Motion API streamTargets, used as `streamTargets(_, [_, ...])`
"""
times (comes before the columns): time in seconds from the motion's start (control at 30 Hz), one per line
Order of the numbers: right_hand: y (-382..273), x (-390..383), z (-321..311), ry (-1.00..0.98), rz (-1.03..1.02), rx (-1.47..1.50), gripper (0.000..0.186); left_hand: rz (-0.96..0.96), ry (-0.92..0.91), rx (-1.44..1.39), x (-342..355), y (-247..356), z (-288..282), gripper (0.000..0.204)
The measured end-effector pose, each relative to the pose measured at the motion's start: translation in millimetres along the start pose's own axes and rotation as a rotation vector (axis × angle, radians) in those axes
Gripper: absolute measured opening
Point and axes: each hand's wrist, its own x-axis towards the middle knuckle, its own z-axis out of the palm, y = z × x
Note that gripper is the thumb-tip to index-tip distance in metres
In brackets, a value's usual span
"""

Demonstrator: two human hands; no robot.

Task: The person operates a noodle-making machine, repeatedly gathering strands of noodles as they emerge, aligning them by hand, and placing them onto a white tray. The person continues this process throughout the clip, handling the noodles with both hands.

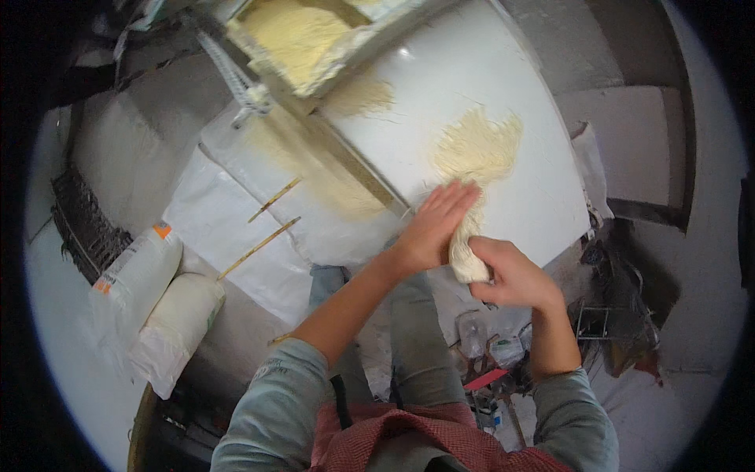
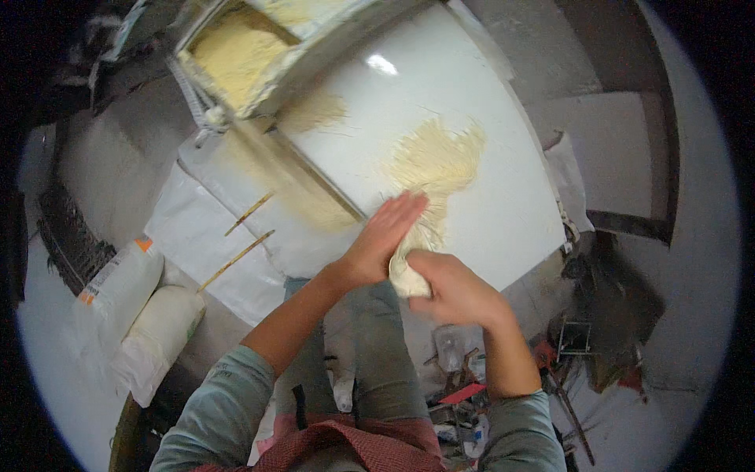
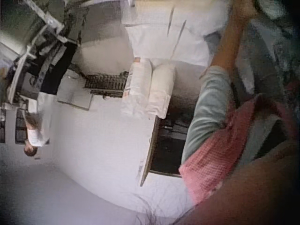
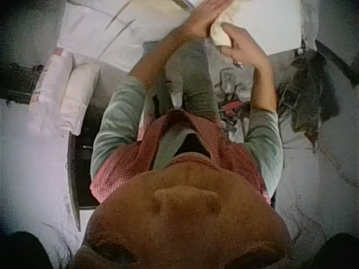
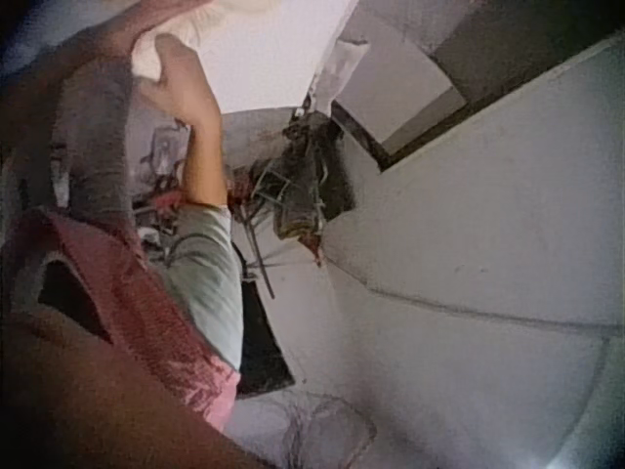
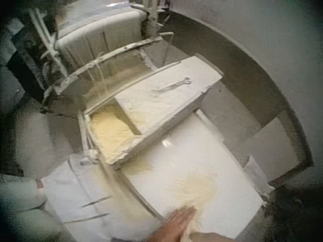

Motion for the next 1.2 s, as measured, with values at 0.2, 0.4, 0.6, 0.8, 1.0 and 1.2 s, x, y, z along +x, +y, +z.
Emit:
streamTargets(0.2, [-100.4, 12.2, -2.2, -0.116, -0.274, 0.108, 0.029, 0.013, 0.110, -0.093, -22.6, -10.0, -39.7, 0.024])
streamTargets(0.4, [-130.7, 6.9, 40.5, -0.178, -0.454, 0.376, 0.030, -0.100, 0.140, 0.019, -90.9, -58.0, -88.7, 0.016])
streamTargets(0.6, [-93.4, 23.7, 108.5, -0.184, -0.291, 0.376, 0.038, -0.487, 0.174, 0.150, -157.6, -124.0, -187.3, 0.019])
streamTargets(0.8, [-12.7, 79.2, 174.5, 0.250, -0.068, -0.219, 0.067, -0.606, 0.313, 0.869, -184.6, -192.6, -262.9, 0.049])
streamTargets(1.0, [77.0, 150.8, 120.7, 1.021, 0.224, -0.434, 0.070, -0.664, 0.239, 0.626, -188.7, -202.9, -195.9, 0.050])
streamTargets(1.2, [96.6, 164.3, 114.1, 0.934, 0.383, -0.498, 0.069, -0.583, 0.200, 0.328, -171.0, -154.9, -92.6, 0.046])
